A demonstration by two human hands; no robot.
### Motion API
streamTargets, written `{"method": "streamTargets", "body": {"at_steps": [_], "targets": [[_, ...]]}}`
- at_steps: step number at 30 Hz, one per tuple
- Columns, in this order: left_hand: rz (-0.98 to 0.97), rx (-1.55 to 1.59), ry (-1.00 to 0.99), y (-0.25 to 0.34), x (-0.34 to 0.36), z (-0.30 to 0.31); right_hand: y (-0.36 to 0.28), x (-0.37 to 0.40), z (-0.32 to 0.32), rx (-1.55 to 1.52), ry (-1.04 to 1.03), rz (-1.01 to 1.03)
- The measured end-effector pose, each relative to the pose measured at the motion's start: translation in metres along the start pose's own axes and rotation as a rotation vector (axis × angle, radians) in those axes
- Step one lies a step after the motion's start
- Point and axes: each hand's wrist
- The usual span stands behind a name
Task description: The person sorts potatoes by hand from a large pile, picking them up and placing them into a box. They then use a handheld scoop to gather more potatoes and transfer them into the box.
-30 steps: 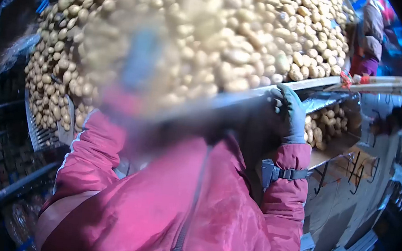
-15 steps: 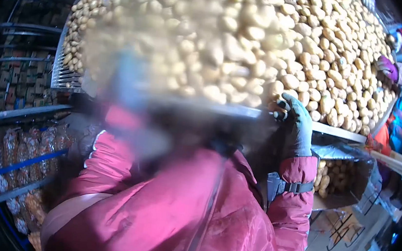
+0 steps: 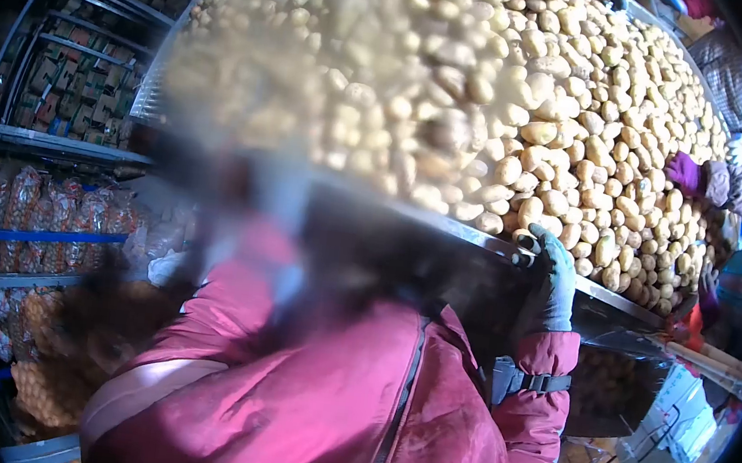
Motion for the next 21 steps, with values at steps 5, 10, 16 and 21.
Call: {"method": "streamTargets", "body": {"at_steps": [5, 10, 16, 21], "targets": [[0.087, -0.073, 0.112, -0.041, 0.001, 0.035, 0.016, -0.014, 0.028, -0.045, 0.012, 0.016], [0.356, -0.002, 0.253, -0.174, -0.038, 0.049, 0.018, -0.002, 0.034, -0.038, -0.020, 0.095], [0.909, 0.238, 0.472, -0.278, -0.100, 0.049, 0.028, -0.026, 0.028, 0.088, -0.072, 0.130], [1.191, 0.951, 0.360, -0.295, -0.146, 0.058, 0.009, -0.023, -0.030, -0.015, 0.037, 0.035]]}}
Point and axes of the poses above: each hand's wrist, its own x-axis away from the middle knuckle, its own z-axis out of the back of the hand, y = z × x, and after that the axes turned 3 degrees about y, right-handed
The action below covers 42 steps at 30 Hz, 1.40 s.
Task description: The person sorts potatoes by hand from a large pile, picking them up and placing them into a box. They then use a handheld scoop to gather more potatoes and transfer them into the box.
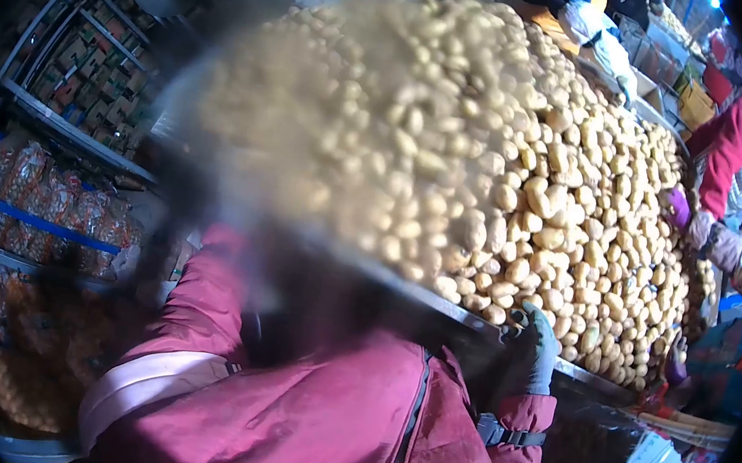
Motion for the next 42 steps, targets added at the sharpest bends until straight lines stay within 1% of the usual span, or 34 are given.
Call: {"method": "streamTargets", "body": {"at_steps": [2, 3, 6, 7, 8, 9, 10, 11, 12, 14, 15, 16, 17, 18, 19, 20, 21, 22, 24, 25, 26, 27, 28, 30, 31, 32, 33, 34, 36, 37, 38, 40, 41, 42], "targets": [[-0.112, 0.114, -0.191, 0.011, 0.038, -0.016, 0.003, -0.012, -0.005, 0.068, -0.020, -0.021], [-0.118, 0.138, -0.223, 0.015, 0.035, -0.018, 0.008, -0.019, -0.008, 0.010, -0.104, 0.024], [-0.150, 0.092, -0.200, 0.029, 0.018, -0.015, 0.005, -0.022, -0.026, 0.068, -0.117, -0.028], [-0.180, 0.050, -0.167, 0.038, 0.010, -0.012, 0.011, -0.023, -0.028, 0.063, -0.179, 0.033], [-0.217, -0.007, -0.132, 0.051, 0.001, -0.011, 0.019, -0.032, -0.029, 0.062, -0.174, 0.034], [-0.275, -0.130, -0.080, 0.065, -0.009, -0.011, 0.028, -0.043, -0.031, 0.369, -0.210, 0.274], [-0.367, -0.341, -0.031, 0.079, -0.018, -0.010, 0.031, -0.046, -0.029, 0.678, -0.238, 0.505], [-0.868, -1.077, 0.006, 0.102, -0.021, -0.008, 0.027, -0.046, -0.039, 0.167, -0.242, 0.075], [-1.365, -1.818, 0.054, 0.129, -0.014, -0.009, 0.019, -0.043, -0.045, 0.077, -0.296, -0.048], [-1.254, -1.942, 0.305, 0.187, 0.099, -0.061, 0.021, -0.041, -0.058, 0.175, -0.291, 0.017], [-1.289, -1.478, 0.122, 0.213, 0.037, -0.059, 0.037, -0.044, -0.060, 0.643, -0.328, 0.631], [-1.314, -1.023, -0.086, 0.239, -0.020, -0.059, 0.037, -0.043, -0.064, 0.634, -0.314, 0.632], [-1.577, -1.241, 0.062, 0.263, -0.021, -0.081, 0.033, -0.042, -0.069, 0.455, -0.336, 0.407], [-1.844, -1.439, 0.231, 0.285, -0.007, -0.100, 0.029, -0.041, -0.075, 0.269, -0.355, 0.195], [-1.736, -1.423, 0.199, 0.287, 0.048, -0.119, 0.014, -0.031, -0.084, -0.024, -0.316, -0.099], [-1.630, -1.403, 0.175, 0.289, 0.112, -0.141, 0.018, -0.034, -0.085, 0.105, -0.316, 0.007], [-1.526, -1.380, 0.159, 0.290, 0.182, -0.163, 0.021, -0.036, -0.085, 0.102, -0.319, 0.019], [-1.532, -1.383, 0.147, 0.294, 0.212, -0.173, 0.023, -0.036, -0.084, 0.099, -0.322, 0.029], [-1.578, -1.591, 0.274, 0.299, 0.247, -0.192, 0.017, -0.028, -0.085, 0.147, -0.302, 0.077], [-1.609, -1.587, 0.313, 0.304, 0.255, -0.197, 0.018, -0.027, -0.082, 0.541, -0.327, 0.454], [-1.636, -1.583, 0.351, 0.310, 0.257, -0.199, 0.017, -0.023, -0.082, 0.240, -0.291, 0.185], [-1.719, -1.458, 0.283, 0.321, 0.252, -0.198, 0.015, -0.020, -0.084, 0.218, -0.281, 0.166], [-1.716, -1.455, 0.291, 0.320, 0.281, -0.200, 0.013, -0.017, -0.086, 0.195, -0.275, 0.149], [-1.846, -1.334, 0.230, 0.319, 0.303, -0.202, 0.011, -0.013, -0.089, 0.049, -0.243, 0.043], [-1.850, -1.332, 0.210, 0.315, 0.311, -0.205, 0.011, -0.014, -0.091, 0.073, -0.259, 0.097], [-1.791, -1.124, -0.092, 0.308, 0.320, -0.208, 0.015, -0.018, -0.093, 0.096, -0.278, 0.156], [-1.696, -0.915, -0.375, 0.300, 0.328, -0.212, 0.011, -0.019, -0.096, -0.024, -0.289, 0.108], [-1.693, -0.914, -0.390, 0.291, 0.334, -0.218, 0.005, -0.015, -0.095, -0.030, -0.294, 0.088], [-1.186, -0.656, -0.953, 0.269, 0.349, -0.226, -0.005, -0.011, -0.101, 0.004, -0.267, 0.214], [-1.114, -0.718, -1.018, 0.256, 0.374, -0.228, -0.011, -0.012, -0.100, 0.007, -0.268, 0.325], [-1.104, -0.721, -1.026, 0.240, 0.383, -0.232, -0.020, -0.010, -0.097, 0.079, -0.285, 0.388], [-0.868, -0.727, -1.261, 0.211, 0.397, -0.239, -0.038, -0.001, -0.102, 0.137, -0.263, 0.478], [-0.959, -0.805, -1.342, 0.196, 0.399, -0.244, -0.054, 0.014, -0.109, 0.260, -0.266, 0.425], [-1.050, -0.886, -1.419, 0.178, 0.400, -0.251, -0.053, 0.012, -0.109, 0.255, -0.336, 0.402]]}}
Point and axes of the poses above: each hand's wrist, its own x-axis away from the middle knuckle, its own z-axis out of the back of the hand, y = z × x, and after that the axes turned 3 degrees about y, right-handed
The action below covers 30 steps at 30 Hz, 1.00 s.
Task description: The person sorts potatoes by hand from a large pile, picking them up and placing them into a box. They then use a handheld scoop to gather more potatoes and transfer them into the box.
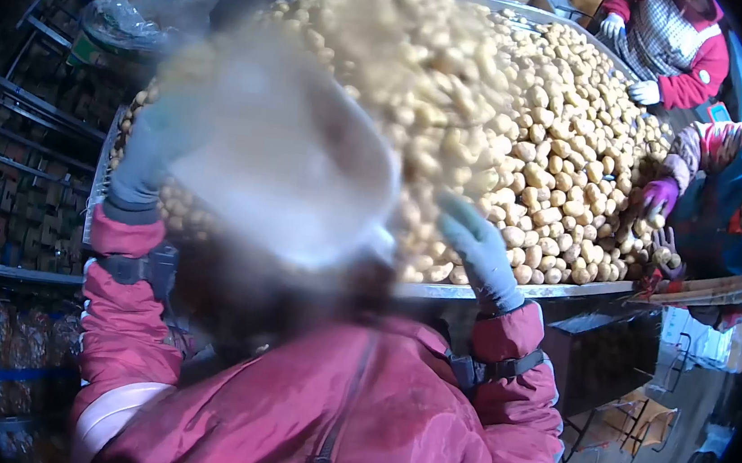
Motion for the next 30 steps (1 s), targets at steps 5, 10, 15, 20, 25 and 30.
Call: {"method": "streamTargets", "body": {"at_steps": [5, 10, 15, 20, 25, 30], "targets": [[0.197, 0.478, -0.030, -0.031, -0.032, -0.111, -0.006, 0.013, 0.001, -0.037, -0.357, -0.430], [0.199, -0.101, -0.079, -0.041, -0.011, -0.148, 0.016, 0.034, 0.077, -0.291, -0.081, -0.570], [0.126, -0.805, 0.069, -0.151, 0.016, -0.238, 0.017, 0.053, 0.165, -0.108, -0.033, -0.558], [0.175, -0.814, 0.092, -0.140, 0.004, -0.242, 0.024, 0.055, 0.206, -0.393, -0.064, -0.528], [0.373, -0.662, 0.114, -0.156, -0.002, -0.240, 0.031, 0.041, 0.214, -0.428, -0.169, -0.542], [0.550, -0.437, 0.207, -0.149, -0.005, -0.238, -0.006, 0.027, 0.214, 0.078, -0.162, -0.627]]}}
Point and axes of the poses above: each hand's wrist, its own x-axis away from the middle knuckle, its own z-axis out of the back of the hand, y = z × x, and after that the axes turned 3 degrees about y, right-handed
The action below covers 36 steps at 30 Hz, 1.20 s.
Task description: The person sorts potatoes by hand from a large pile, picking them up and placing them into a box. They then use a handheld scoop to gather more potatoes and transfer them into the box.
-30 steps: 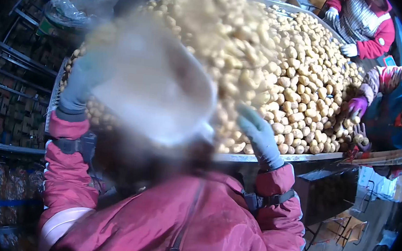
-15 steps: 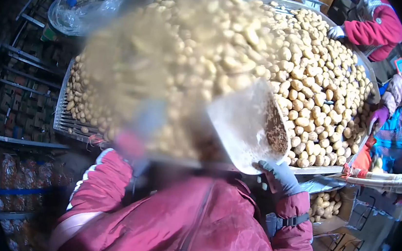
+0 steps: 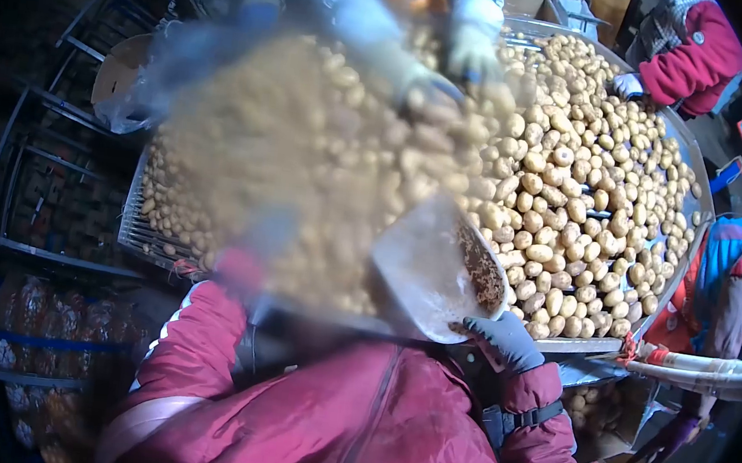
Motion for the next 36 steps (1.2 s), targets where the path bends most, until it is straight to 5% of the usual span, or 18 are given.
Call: {"method": "streamTargets", "body": {"at_steps": [4, 5, 6, 8, 10, 12, 15, 18, 19, 21, 22, 24, 28, 29, 30, 31, 34, 36], "targets": [[0.064, 0.378, 0.012, 0.021, -0.005, 0.003, 0.038, -0.025, 0.019, -0.118, -0.006, 0.058], [-0.199, 0.225, 0.065, 0.030, 0.004, 0.009, 0.037, -0.026, 0.020, -0.118, -0.010, 0.059], [-0.199, 0.225, 0.067, 0.037, 0.008, 0.008, 0.035, -0.026, 0.020, -0.117, -0.009, 0.050], [-0.739, -0.561, 0.366, 0.057, 0.014, 0.001, 0.029, -0.024, 0.020, -0.115, -0.008, 0.041], [-0.370, 0.346, -0.102, 0.176, 0.037, 0.021, 0.018, -0.021, 0.019, -0.094, 0.033, -0.066], [-0.372, 0.397, -0.143, 0.214, 0.049, 0.004, 0.021, -0.022, 0.019, -0.147, 0.054, -0.026], [-0.689, 0.308, -0.093, 0.197, 0.005, -0.049, 0.028, -0.020, 0.021, -0.246, 0.091, 0.028], [-0.089, 0.310, 0.029, 0.161, -0.052, -0.057, 0.032, -0.010, 0.021, -0.264, 0.158, 0.039], [-0.094, 0.315, 0.021, 0.143, -0.072, -0.077, 0.033, -0.007, 0.016, -0.403, 0.161, 0.086], [-0.655, -0.275, 0.292, 0.146, -0.086, -0.090, 0.040, -0.004, 0.013, -0.623, 0.142, 0.163], [-0.639, -0.401, 0.307, 0.150, -0.080, -0.107, 0.041, -0.002, 0.013, -0.624, 0.153, 0.167], [-0.704, 0.008, 0.217, 0.194, -0.050, -0.096, 0.045, 0.002, 0.013, -0.572, 0.179, 0.031], [-0.689, -0.320, 0.155, 0.228, -0.073, -0.085, 0.065, 0.000, 0.023, -0.560, 0.046, -0.192], [-0.744, 0.029, 0.267, 0.253, -0.080, -0.059, 0.075, -0.002, 0.029, -0.462, 0.051, -0.205], [-0.709, 0.016, 0.195, 0.254, -0.113, -0.062, 0.080, -0.006, 0.027, -0.471, 0.060, -0.205], [-0.923, -0.134, 0.421, 0.229, -0.155, -0.085, 0.083, -0.009, 0.023, -0.508, 0.102, -0.068], [-0.573, -0.185, 0.199, 0.253, -0.191, -0.088, 0.067, -0.001, 0.005, -0.583, 0.173, 0.035], [-0.785, -0.180, 0.208, 0.235, -0.194, -0.111, 0.060, 0.001, 0.005, -0.619, 0.200, 0.010]]}}
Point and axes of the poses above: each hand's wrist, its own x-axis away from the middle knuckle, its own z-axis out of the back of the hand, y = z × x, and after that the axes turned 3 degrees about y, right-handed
